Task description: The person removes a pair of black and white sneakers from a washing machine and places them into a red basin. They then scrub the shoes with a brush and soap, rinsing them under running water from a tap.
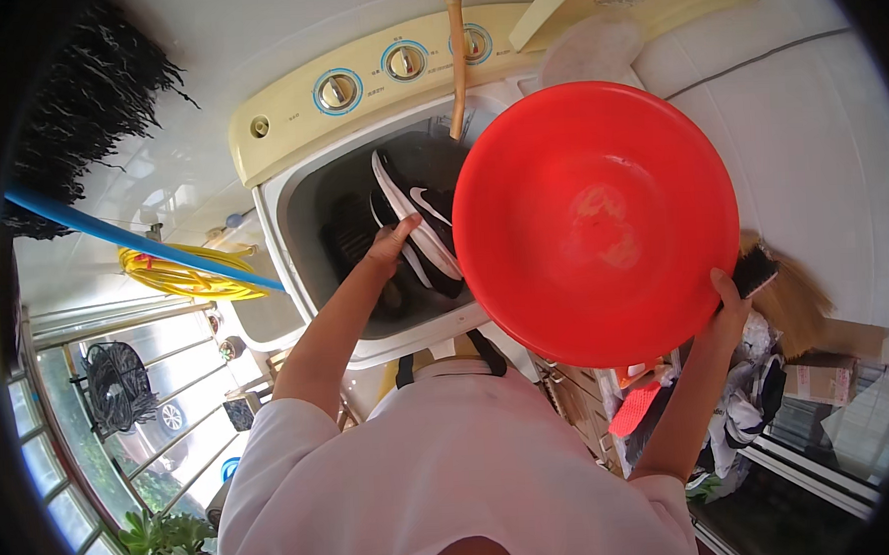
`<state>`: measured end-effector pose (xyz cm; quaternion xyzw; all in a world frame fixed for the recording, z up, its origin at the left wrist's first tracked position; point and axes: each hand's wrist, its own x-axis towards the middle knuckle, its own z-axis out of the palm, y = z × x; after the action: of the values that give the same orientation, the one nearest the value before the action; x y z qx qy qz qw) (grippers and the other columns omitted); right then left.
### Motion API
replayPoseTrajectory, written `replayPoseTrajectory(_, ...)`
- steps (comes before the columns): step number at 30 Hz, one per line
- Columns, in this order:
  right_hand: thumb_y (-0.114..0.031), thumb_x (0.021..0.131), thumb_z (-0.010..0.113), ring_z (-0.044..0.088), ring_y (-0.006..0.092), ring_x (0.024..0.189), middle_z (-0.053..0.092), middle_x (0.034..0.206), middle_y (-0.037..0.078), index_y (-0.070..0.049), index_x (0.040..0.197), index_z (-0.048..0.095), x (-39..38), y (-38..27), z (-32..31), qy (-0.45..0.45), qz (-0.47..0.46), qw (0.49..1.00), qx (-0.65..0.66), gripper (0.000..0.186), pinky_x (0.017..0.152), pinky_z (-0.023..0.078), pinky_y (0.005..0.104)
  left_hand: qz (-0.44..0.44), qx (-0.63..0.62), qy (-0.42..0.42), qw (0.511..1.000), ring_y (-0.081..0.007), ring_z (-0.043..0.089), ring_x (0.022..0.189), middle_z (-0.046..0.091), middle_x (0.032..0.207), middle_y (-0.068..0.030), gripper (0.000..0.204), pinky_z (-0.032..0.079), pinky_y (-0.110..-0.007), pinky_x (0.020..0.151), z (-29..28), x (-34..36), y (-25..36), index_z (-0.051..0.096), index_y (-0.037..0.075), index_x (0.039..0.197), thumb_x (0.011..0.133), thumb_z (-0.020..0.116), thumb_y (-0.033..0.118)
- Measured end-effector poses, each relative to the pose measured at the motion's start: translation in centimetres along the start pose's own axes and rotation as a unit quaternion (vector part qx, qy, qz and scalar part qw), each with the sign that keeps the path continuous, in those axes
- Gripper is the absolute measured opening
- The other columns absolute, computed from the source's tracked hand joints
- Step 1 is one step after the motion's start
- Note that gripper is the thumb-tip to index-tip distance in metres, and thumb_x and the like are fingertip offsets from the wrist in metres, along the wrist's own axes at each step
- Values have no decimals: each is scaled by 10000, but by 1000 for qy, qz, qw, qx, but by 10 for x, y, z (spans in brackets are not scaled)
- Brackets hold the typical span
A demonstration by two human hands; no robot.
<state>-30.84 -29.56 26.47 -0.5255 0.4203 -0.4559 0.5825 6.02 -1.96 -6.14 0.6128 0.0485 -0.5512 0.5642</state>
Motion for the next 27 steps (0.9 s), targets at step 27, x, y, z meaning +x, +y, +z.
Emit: replayPoseTrajectory(27, 76, 753, 677, 675, 252, 935, 682, 1038, 104, 2, 1116, 635, -81, 81, 95, -15, 118, 976, 180, 373, 870, 564, 405, 498, 446, 63, 741, -373, 405, 1235, 411, 1291, -175, 890, 405, -448, 1078, 41, -225, 183, 732, -88, 1058, 428, 872, 525)
